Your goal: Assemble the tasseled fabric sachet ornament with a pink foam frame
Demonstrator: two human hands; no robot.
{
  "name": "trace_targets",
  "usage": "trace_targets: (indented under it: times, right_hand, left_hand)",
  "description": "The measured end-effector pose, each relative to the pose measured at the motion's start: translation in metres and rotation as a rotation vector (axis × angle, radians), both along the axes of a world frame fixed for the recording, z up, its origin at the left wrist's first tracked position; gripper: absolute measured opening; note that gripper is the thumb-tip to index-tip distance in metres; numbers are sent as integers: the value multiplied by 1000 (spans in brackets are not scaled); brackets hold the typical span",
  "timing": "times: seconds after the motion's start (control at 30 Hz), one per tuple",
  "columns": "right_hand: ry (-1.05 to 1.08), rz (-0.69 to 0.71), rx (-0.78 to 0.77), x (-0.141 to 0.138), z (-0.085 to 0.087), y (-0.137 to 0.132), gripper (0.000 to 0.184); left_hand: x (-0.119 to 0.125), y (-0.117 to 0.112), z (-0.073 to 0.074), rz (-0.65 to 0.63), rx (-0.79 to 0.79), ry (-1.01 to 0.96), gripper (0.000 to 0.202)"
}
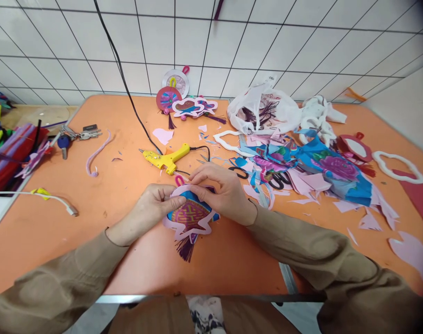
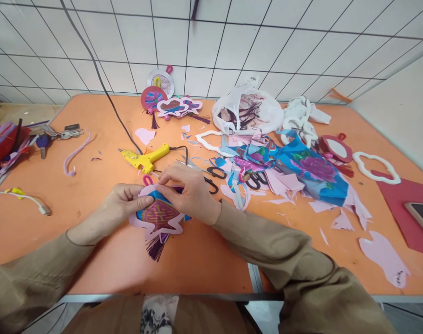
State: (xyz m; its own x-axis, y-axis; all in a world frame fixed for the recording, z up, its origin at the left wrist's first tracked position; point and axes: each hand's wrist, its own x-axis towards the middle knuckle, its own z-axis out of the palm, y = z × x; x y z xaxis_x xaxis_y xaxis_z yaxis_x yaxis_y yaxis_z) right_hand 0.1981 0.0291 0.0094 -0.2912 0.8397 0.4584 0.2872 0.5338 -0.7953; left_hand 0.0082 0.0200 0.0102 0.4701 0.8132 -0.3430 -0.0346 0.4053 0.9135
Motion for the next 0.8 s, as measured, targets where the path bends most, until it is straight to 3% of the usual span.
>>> trace_targets:
  times: [0.27,0.63,0.8]
  right_hand:
    - [34,43,-120,-1,2,-1,18]
    - [173,61,-452,-4,1,0,17]
    - [169,49,-469,-4,0,-1,19]
  left_hand:
    - [-1,-1,-2,-24,-18,-2,32]
    - [0,-2,0,-29,-34,-78,27]
    - [-2,-3,1,-37,-31,-43,30]
